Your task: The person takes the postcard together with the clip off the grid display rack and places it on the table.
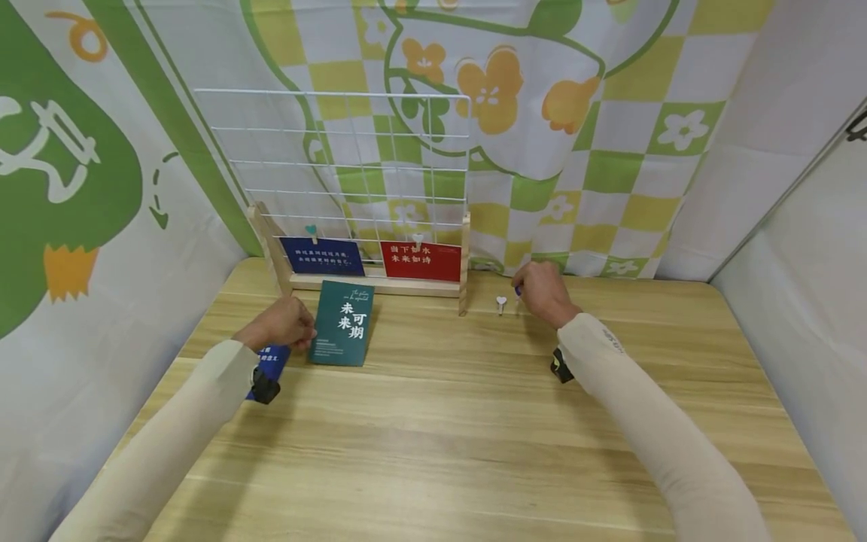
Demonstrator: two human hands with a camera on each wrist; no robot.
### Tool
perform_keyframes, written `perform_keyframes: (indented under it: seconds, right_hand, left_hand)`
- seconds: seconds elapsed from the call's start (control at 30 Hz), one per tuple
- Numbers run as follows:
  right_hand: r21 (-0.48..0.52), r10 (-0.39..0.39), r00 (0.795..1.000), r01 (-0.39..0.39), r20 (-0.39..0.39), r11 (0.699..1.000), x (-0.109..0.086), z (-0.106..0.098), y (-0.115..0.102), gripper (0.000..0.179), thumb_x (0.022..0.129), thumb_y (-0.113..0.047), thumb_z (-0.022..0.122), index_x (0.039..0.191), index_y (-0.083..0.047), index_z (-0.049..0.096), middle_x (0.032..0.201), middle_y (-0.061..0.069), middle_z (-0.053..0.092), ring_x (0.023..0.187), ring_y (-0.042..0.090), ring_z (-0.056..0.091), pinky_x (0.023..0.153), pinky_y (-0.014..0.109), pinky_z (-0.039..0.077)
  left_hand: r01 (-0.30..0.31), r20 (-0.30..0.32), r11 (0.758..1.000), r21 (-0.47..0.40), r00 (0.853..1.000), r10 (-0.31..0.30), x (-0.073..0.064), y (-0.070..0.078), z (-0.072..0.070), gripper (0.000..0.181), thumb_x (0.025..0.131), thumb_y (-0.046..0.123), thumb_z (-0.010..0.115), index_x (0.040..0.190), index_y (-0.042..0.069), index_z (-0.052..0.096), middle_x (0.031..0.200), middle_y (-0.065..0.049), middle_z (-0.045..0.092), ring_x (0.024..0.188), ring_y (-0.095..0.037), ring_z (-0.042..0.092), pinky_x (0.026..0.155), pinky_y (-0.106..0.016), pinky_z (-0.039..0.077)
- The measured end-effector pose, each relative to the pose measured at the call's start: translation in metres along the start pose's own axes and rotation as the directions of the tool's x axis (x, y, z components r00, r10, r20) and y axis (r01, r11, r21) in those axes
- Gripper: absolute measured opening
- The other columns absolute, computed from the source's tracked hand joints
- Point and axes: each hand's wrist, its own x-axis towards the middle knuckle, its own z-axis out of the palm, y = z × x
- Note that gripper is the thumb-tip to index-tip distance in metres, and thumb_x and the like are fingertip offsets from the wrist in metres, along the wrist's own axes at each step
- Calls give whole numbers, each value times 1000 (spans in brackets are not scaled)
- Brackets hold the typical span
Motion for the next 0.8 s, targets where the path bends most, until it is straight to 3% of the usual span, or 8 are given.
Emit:
perform_keyframes:
  seconds: [0.27,0.47,0.57,0.8]
  right_hand:
    - [-15,5,1000,-5,17,1000,-3,4,2,27,78,7,57,87,-6,79,90,14,76,84,35,71,71,49,56]
    - [19,-68,997,68,-40,997,-2,19,17,26,72,4,58,79,-9,79,80,8,76,77,31,72,65,45,56]
    - [24,-79,996,79,-30,997,-2,23,20,26,72,4,58,79,-9,79,80,7,76,79,30,72,68,45,57]
    - [39,14,998,-17,67,999,-3,18,12,23,77,6,61,85,-4,79,90,13,76,90,34,71,81,47,56]
  left_hand:
    - [77,70,996,-35,995,-74,-3,-4,2,21,93,-2,60,74,-2,70,69,-9,69,62,-14,65,59,-24,56]
    - [101,94,994,-51,991,-96,-6,-6,2,18,91,-4,62,75,-3,71,68,-9,69,60,-14,66,60,-28,59]
    - [124,107,991,-59,987,-117,-7,-7,2,18,90,-5,61,74,-3,70,66,-9,69,58,-13,65,59,-28,58]
    - [171,142,985,-39,976,-164,-8,-9,3,21,90,-2,61,71,0,69,63,-6,68,55,-11,64,55,-25,56]
